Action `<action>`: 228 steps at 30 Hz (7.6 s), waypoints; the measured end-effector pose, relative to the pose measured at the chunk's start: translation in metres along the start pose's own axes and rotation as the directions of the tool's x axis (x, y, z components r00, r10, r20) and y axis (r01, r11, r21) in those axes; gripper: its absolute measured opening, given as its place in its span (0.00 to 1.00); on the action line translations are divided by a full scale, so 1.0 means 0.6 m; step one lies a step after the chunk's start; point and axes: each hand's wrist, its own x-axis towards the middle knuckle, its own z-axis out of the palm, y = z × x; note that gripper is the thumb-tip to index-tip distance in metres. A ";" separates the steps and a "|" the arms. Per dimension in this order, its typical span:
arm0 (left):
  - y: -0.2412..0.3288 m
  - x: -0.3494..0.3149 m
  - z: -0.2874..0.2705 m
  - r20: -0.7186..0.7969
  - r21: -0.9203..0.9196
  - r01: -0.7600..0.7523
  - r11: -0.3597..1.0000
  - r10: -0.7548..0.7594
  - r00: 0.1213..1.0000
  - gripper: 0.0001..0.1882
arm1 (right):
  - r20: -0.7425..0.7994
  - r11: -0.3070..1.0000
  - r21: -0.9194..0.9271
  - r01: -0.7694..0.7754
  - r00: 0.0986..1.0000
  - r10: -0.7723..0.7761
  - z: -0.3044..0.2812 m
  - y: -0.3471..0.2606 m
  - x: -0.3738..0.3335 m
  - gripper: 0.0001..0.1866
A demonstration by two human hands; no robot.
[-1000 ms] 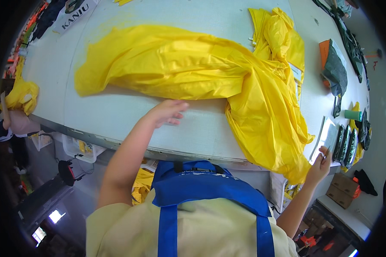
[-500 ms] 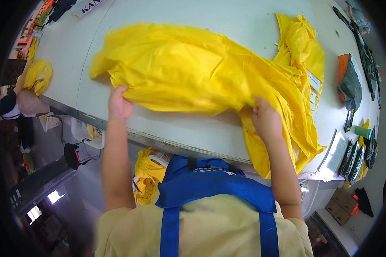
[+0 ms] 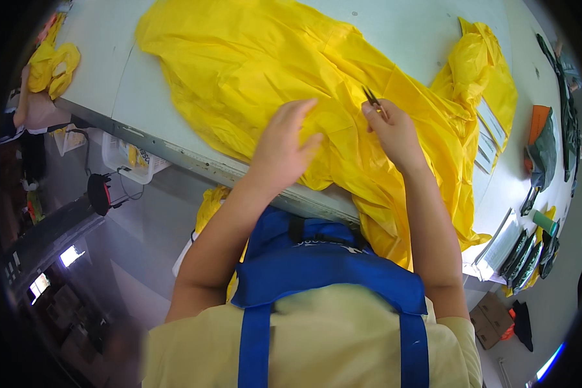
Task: The person cuts open yellow poly mailers on a white workbench using a small blade. They unfold the mailers, slice along seams, and place the opened pieces into a white basket.
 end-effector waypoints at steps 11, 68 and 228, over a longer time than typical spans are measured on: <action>-0.062 0.108 0.062 0.256 0.265 -0.103 0.959 0.033 0.966 0.10 | -0.071 0.986 0.031 -0.162 0.984 0.164 0.029 0.061 -0.072 0.14; 0.022 -0.035 0.017 -0.323 0.211 -0.324 0.922 0.378 0.867 0.18 | -0.012 0.732 0.652 0.196 0.969 -0.248 0.035 0.025 -0.072 0.11; 0.112 0.148 -0.118 0.015 -0.122 -0.657 0.744 0.663 0.748 0.16 | -0.372 0.990 -0.114 0.083 0.920 -0.120 -0.090 -0.019 -0.154 0.11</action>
